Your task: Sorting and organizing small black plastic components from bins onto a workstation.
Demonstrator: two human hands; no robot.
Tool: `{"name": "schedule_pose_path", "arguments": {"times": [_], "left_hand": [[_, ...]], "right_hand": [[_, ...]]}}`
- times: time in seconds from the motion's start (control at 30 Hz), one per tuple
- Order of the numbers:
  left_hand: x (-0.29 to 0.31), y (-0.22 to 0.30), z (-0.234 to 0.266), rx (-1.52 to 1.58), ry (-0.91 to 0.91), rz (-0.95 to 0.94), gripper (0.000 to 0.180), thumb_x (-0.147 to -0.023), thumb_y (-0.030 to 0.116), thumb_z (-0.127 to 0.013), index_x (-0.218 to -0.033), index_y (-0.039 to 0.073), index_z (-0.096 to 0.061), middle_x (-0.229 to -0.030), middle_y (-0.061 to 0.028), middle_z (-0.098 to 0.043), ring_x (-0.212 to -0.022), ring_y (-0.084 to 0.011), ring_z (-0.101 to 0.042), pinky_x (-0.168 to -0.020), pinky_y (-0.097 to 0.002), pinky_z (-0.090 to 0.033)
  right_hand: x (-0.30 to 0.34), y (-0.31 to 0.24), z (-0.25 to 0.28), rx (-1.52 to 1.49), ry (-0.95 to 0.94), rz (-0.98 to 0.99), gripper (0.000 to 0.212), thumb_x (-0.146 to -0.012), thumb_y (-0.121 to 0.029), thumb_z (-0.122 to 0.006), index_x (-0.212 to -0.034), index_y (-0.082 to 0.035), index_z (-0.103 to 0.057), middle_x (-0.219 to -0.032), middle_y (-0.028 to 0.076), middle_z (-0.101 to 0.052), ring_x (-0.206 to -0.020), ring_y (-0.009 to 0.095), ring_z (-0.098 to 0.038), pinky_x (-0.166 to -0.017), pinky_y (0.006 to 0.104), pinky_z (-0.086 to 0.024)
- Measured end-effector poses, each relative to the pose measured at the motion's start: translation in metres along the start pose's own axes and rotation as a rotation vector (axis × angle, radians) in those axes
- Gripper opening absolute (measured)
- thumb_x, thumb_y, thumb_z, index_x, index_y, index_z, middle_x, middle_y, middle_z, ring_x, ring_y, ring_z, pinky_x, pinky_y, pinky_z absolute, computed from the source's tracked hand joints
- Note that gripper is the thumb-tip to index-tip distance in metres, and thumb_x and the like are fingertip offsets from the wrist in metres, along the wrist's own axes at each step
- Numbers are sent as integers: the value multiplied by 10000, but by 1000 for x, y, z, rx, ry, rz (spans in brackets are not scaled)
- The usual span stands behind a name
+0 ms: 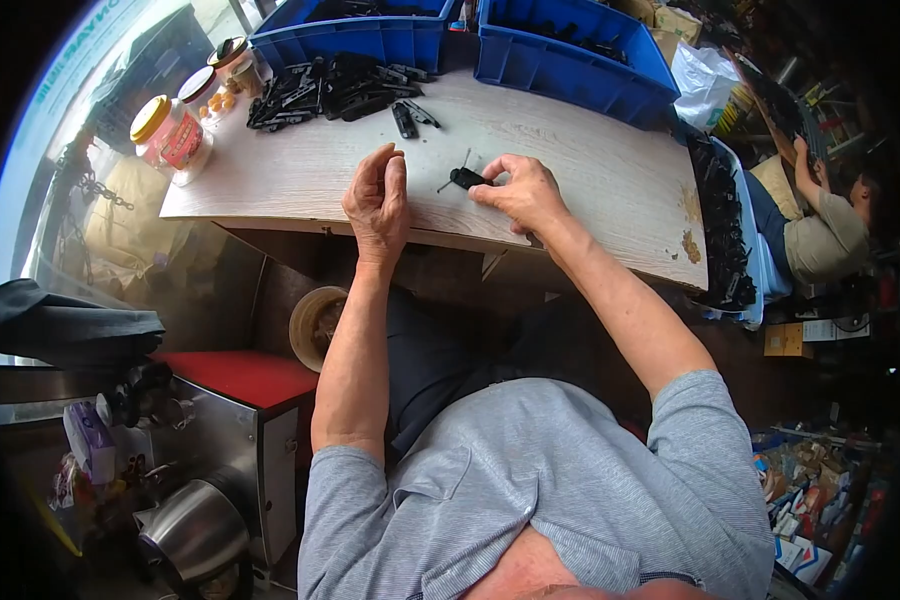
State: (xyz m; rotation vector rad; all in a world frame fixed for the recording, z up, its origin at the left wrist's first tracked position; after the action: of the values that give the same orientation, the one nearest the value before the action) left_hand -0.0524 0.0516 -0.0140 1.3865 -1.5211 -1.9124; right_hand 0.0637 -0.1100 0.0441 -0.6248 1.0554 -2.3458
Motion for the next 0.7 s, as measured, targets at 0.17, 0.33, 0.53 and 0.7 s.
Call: {"name": "schedule_pose_path", "arguments": {"times": [0.17, 0.33, 0.53, 0.7], "left_hand": [[0, 3, -1, 15, -18, 36, 207, -963, 121, -593, -1129, 7, -642, -966, -60, -693, -808, -95, -619, -726, -228, -503], [-2, 5, 2, 157, 18, 106, 227, -971, 134, -578, -1139, -9, -627, -944, -77, -693, -783, -104, -621, -718, -235, -517], [-8, 3, 5, 202, 32, 114, 232, -980, 123, -557, -1156, -14, -618, -958, -98, -701, -740, -106, -619, -671, -235, -516], [-10, 0, 8, 293, 36, 173, 249, -997, 184, -541, -1146, 6, -629, -968, -118, -704, -748, -137, -634, -676, -263, -523]], "right_hand": [[-3, 12, -2, -113, 80, -33, 300, -764, -255, -773, -935, -37, -657, -670, 40, -584, -400, 126, -472, -382, 283, -453], [11, 26, 22, -483, 33, -106, 291, -795, -243, -763, -934, -34, -617, -529, -13, -473, -352, 85, -423, -385, 297, -483], [25, 78, 87, -689, 190, -160, 309, -814, -239, -751, -992, -39, -597, -474, -13, -465, -337, 90, -441, -412, 331, -548], [47, 137, 165, -716, 529, -225, 302, -778, -237, -779, -917, -37, -601, -474, 10, -452, -369, 153, -487, -457, 401, -572]]}}
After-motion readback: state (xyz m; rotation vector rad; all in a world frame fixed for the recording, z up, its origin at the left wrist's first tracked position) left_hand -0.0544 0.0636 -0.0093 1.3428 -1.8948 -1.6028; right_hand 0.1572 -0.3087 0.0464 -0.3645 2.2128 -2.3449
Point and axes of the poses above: each hand's wrist, its own x-axis away from the middle knuckle, its own z-axis out of the back of the hand, y = z × x, the point moved 1 cm from there along -x, towards the middle knuckle
